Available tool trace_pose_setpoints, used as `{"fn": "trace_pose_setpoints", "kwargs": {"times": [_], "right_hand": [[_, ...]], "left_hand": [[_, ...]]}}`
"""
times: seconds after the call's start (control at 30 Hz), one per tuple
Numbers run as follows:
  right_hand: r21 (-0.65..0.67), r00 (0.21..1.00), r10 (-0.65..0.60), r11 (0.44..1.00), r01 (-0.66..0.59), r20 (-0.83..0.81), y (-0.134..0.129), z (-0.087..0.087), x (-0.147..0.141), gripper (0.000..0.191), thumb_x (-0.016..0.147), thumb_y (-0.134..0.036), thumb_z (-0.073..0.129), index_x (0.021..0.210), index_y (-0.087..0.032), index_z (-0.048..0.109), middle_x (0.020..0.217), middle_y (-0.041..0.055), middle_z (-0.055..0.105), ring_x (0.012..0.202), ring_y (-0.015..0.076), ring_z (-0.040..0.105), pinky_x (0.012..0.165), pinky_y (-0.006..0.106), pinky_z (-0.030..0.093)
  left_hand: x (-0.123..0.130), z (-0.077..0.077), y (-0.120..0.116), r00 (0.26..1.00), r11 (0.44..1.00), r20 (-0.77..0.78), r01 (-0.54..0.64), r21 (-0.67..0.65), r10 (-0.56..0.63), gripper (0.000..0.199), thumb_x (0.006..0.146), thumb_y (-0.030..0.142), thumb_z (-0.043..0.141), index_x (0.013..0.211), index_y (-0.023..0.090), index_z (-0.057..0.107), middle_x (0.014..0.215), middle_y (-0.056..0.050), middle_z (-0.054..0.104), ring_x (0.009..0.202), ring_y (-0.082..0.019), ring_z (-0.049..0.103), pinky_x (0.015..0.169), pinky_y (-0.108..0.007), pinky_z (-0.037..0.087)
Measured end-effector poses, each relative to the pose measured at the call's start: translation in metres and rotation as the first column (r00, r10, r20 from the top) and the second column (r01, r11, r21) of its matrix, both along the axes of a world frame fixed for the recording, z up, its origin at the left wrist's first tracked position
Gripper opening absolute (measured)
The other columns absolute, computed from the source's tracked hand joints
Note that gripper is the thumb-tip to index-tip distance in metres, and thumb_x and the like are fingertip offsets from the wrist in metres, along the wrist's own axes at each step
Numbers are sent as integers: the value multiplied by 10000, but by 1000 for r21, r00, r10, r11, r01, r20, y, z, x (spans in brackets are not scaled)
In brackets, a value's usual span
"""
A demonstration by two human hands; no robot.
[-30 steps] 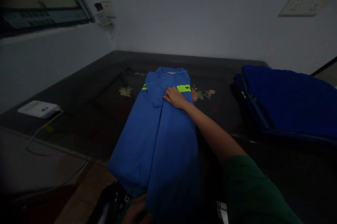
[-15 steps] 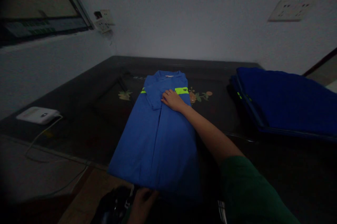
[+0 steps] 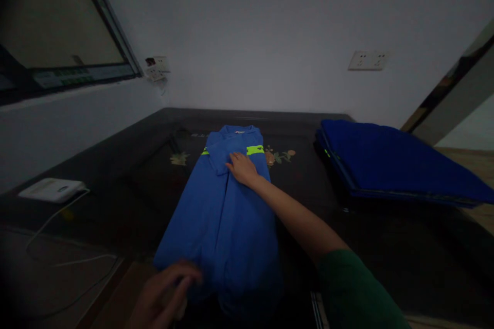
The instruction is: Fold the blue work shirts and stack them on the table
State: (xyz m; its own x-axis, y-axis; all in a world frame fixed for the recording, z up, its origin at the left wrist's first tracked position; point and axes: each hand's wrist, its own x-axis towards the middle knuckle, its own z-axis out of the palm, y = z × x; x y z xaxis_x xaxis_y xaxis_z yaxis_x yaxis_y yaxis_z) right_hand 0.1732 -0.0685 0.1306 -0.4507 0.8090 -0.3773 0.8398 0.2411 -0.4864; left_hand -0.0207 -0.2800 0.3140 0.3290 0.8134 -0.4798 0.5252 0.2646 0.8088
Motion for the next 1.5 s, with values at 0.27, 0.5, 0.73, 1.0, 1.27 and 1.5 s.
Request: {"fn": "trace_pose_setpoints", "kwargs": {"times": [0.27,0.5,0.73,1.0,1.27,1.5], "right_hand": [[-116,999,48,992,-46,14,-20,-10,-3,591,989,-468,296,1493,-159,304,1549,117,274,1443,283,213,1155,556,152],[-16,990,-134,991,133,-36,21,-21,12,561,986,-379,281,1493,-140,309,1551,106,283,1453,239,191,1163,448,228],[-25,956,-241,968,248,166,88,-66,27,579,925,-198,305,1469,0,299,1526,223,277,1444,273,210,1168,455,184],[-114,909,-284,937,331,306,110,-124,36,641,971,-452,284,1485,-68,293,1551,217,217,1452,321,148,1131,577,144],[-123,873,-312,916,381,376,117,-140,40,705,961,-567,209,1507,-124,253,1576,177,160,1461,305,104,1110,649,20],[-117,881,-342,910,397,328,117,-125,38,664,970,-549,238,1503,-153,267,1575,158,182,1462,306,97,1097,673,34]], "left_hand": [[49,-32,40,815,793,-311,564,231,-490,643,872,358,616,1455,334,346,1536,-78,326,1415,-312,289,1085,-581,353],[39,-57,124,876,872,-321,438,218,-360,423,981,385,403,1378,261,477,1436,-62,491,1333,-219,444,1139,-475,310],[64,-167,205,787,823,-517,512,244,-336,526,955,274,403,1435,62,367,1521,-169,329,1420,-259,289,1163,-429,258],[66,-195,188,778,821,-500,533,206,-380,563,949,322,385,1453,76,338,1520,-173,322,1424,-249,281,1169,-452,237],[68,-187,193,782,854,-478,508,116,-400,566,959,331,352,1471,97,302,1544,-143,282,1439,-253,245,1179,-560,104],[70,-181,194,747,855,-499,519,26,-438,576,961,333,313,1494,122,250,1569,-106,211,1456,-257,191,1131,-668,81]]}}
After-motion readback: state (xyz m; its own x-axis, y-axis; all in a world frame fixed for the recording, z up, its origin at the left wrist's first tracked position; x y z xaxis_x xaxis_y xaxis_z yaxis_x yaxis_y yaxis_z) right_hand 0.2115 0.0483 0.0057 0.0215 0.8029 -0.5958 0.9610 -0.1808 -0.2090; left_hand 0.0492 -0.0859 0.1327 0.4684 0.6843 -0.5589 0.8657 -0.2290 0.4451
